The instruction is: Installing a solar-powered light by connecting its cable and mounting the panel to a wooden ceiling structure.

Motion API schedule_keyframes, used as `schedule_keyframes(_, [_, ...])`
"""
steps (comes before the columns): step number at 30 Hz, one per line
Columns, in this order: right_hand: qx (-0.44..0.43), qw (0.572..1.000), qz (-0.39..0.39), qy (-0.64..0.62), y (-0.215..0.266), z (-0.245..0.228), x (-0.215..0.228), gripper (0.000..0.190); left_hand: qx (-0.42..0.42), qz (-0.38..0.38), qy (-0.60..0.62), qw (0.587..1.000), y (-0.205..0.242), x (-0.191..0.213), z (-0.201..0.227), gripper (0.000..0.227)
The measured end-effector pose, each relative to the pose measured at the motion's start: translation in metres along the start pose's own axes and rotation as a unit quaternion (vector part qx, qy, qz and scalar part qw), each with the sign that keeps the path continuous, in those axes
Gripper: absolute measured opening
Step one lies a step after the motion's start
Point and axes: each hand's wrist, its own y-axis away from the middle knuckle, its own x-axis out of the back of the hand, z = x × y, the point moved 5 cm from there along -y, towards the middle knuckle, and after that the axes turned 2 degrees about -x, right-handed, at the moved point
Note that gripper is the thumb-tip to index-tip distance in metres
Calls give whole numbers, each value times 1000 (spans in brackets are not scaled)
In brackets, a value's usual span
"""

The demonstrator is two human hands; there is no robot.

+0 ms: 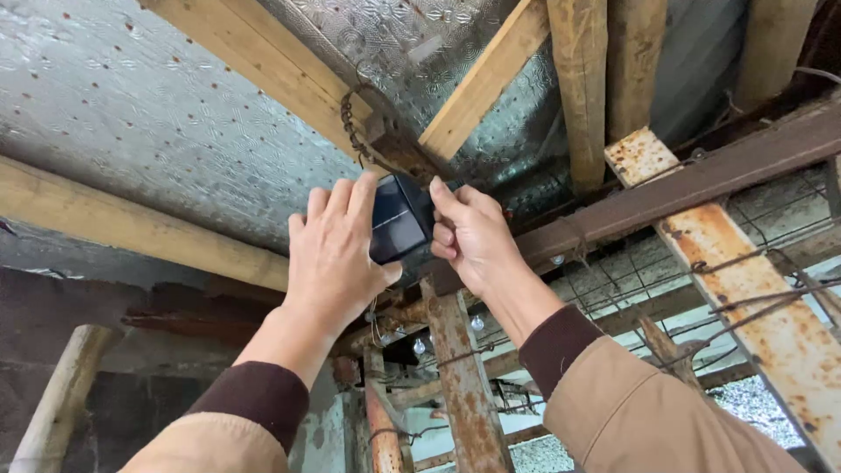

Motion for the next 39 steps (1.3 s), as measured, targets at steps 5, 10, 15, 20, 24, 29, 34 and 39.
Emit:
schedule_keyframes(5, [1, 1000, -22, -6, -10, 3, -1, 29, 16, -13, 14, 1000, -6, 15, -10, 119])
schedule_keyframes(10, [9, 1000, 16, 7, -18, 6, 2, 35, 21, -20, 58, 998, -8, 16, -3, 120])
schedule_keyframes(15, [4, 1000, 25, 4, -8, -5, -1, 43, 4, -3, 38, 999, -7, 13, 4, 118])
schedule_keyframes(20, [16, 999, 19, -32, -4, -5, -2, 39, 17, -9, 62, 998, -11, 17, 0, 120])
schedule_keyframes(24, [6, 998, -31, -49, -3, 7, -14, 21, 25, -25, 49, 998, -7, 15, -20, 121])
schedule_keyframes(29, [-32, 999, -5, -41, -9, 29, -8, 20, 39, -29, 46, 998, 5, 3, -17, 117])
schedule_keyframes(34, [-32, 998, 24, -43, -10, 34, -5, 28, 34, 11, 23, 999, 11, 1, -11, 118])
schedule_keyframes(39, [-37, 998, 31, -35, -3, 30, -8, 35, 42, 12, 3, 999, 13, 1, -11, 117])
